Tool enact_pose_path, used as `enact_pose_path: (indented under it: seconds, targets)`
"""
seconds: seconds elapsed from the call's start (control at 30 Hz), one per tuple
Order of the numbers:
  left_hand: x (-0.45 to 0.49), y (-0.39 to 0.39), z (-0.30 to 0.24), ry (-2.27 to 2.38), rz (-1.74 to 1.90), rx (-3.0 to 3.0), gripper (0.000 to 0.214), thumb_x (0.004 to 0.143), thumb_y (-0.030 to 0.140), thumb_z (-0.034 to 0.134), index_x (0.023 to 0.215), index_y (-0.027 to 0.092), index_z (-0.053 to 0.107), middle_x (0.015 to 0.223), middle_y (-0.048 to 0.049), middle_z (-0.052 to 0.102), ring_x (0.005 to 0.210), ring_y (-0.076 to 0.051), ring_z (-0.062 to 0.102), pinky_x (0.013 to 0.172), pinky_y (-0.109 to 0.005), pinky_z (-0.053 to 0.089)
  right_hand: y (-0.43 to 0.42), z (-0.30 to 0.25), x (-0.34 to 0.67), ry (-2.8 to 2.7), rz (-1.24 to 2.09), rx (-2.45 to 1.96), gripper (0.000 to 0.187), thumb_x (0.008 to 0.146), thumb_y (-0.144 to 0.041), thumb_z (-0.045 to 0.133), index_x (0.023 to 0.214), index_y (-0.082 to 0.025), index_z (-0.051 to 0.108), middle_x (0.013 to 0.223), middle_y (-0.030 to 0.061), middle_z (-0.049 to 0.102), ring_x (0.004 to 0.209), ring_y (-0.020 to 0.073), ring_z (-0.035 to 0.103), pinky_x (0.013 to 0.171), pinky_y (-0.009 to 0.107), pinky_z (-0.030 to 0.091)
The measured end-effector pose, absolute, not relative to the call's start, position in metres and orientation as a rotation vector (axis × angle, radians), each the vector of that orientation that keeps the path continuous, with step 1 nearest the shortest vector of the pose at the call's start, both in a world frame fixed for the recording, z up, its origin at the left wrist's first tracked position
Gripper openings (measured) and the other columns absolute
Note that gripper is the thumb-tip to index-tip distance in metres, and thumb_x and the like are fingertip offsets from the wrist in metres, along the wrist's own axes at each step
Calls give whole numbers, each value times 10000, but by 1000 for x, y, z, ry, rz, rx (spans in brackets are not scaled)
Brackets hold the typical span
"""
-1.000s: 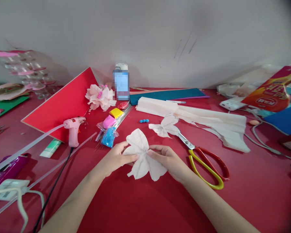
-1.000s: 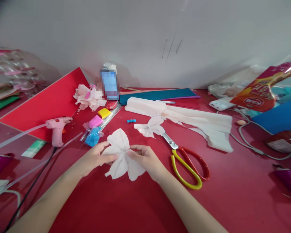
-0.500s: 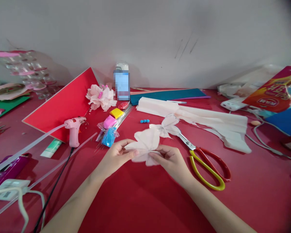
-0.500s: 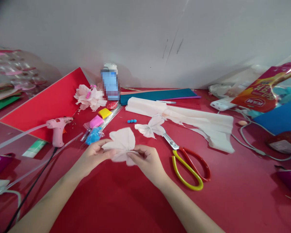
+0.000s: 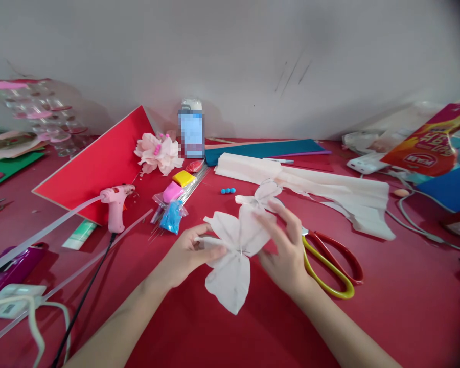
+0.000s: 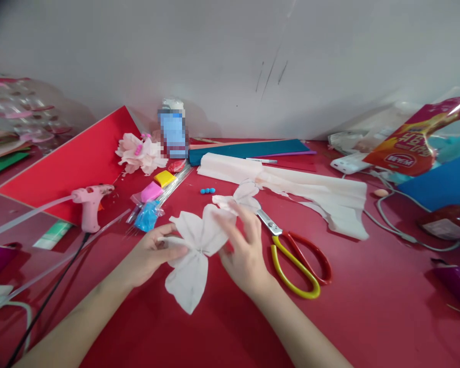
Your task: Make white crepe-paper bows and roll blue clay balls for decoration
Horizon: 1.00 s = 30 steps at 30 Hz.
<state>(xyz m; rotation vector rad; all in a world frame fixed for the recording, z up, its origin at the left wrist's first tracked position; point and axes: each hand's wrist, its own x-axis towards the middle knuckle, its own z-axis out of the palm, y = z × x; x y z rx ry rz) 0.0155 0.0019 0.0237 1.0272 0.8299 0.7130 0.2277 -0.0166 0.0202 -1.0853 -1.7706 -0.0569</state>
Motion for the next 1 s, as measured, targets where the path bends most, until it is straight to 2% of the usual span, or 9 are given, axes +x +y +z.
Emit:
enact_pose_path:
  seconds: [0.03, 0.1, 0.13, 0.2, 0.27, 0.4, 0.67, 0.87, 1.0]
  targets:
    - [16, 2, 25, 838, 720, 1028, 262, 733, 248, 732, 971, 207, 629, 797, 12, 705, 737, -115, 655, 675, -193, 490, -15, 20, 227, -1668, 130, -1149, 507, 787, -112, 576, 1257, -297, 528, 1327, 82, 473, 1226, 276, 446, 983, 469, 400]
    - [17, 2, 27, 861, 722, 1030, 265, 731, 255, 734, 967, 208, 623, 805, 12, 711, 748, -116, 661, 674, -187, 495, -13, 21, 226, -1432, 650, -1201, 398, 851, -267, 526, 1249, -278, 536, 1298, 78, 530, 1193, 264, 497, 950, 438, 441]
    - [18, 3, 28, 878, 715, 1035, 274, 726, 261, 738, 968, 207, 620, 810, 10, 714, 754, -118, 665, 673, -186, 498, -12, 21, 226, -1317, 927, -1184, 351, 878, -365, 478, 1202, -272, 574, 1231, 72, 590, 1131, 255, 550, 905, 414, 475]
    - [17, 3, 30, 911, 699, 1053, 287, 723, 276, 740, 971, 203, 618, 815, 3, 718, 762, -127, 673, 673, -189, 506, -13, 22, 223, -1138, 1358, -1100, 441, 885, -548, 381, 1061, -252, 657, 1059, 64, 681, 999, 248, 624, 826, 385, 512]
    - [17, 3, 31, 926, 693, 1077, 297, 727, 288, 735, 984, 199, 616, 834, -9, 722, 786, -144, 681, 686, -203, 517, -15, 22, 219, -1084, 1527, -1059, 476, 843, -613, 436, 921, -227, 702, 925, 58, 710, 917, 241, 648, 809, 368, 509]
    - [17, 4, 32, 931, 691, 1119, 317, 742, 296, 716, 1022, 197, 605, 876, -29, 729, 820, -178, 691, 717, -250, 538, -19, 22, 210, -1113, 1521, -1153, 268, 775, -449, 661, 789, -189, 721, 798, 40, 714, 806, 212, 657, 776, 334, 496]
    - [21, 3, 29, 1042, 741, 1069, 387, 701, 330, 745, 1024, 188, 586, 848, -38, 738, 818, -219, 698, 723, -305, 548, -20, 24, 205, -873, 1607, -1108, 274, 757, -450, 682, 825, -191, 742, 835, 54, 728, 828, 214, 668, 791, 345, 513]
    - [21, 3, 31, 1074, 786, 1093, 385, 705, 351, 738, 1021, 182, 598, 880, -47, 724, 835, -219, 685, 735, -308, 537, -21, 25, 204, -1025, 1707, -1068, 309, 756, -368, 704, 1006, -187, 701, 953, 69, 720, 894, 219, 668, 883, 389, 502]
    - [19, 5, 30, 958, 893, 1085, 352, 769, 425, 662, 1021, 183, 618, 1025, -73, 695, 987, -239, 636, 847, -327, 495, -22, 25, 206, -1184, 1513, -1093, 236, 796, -351, 661, 981, -211, 705, 922, 67, 713, 901, 219, 660, 857, 391, 514]
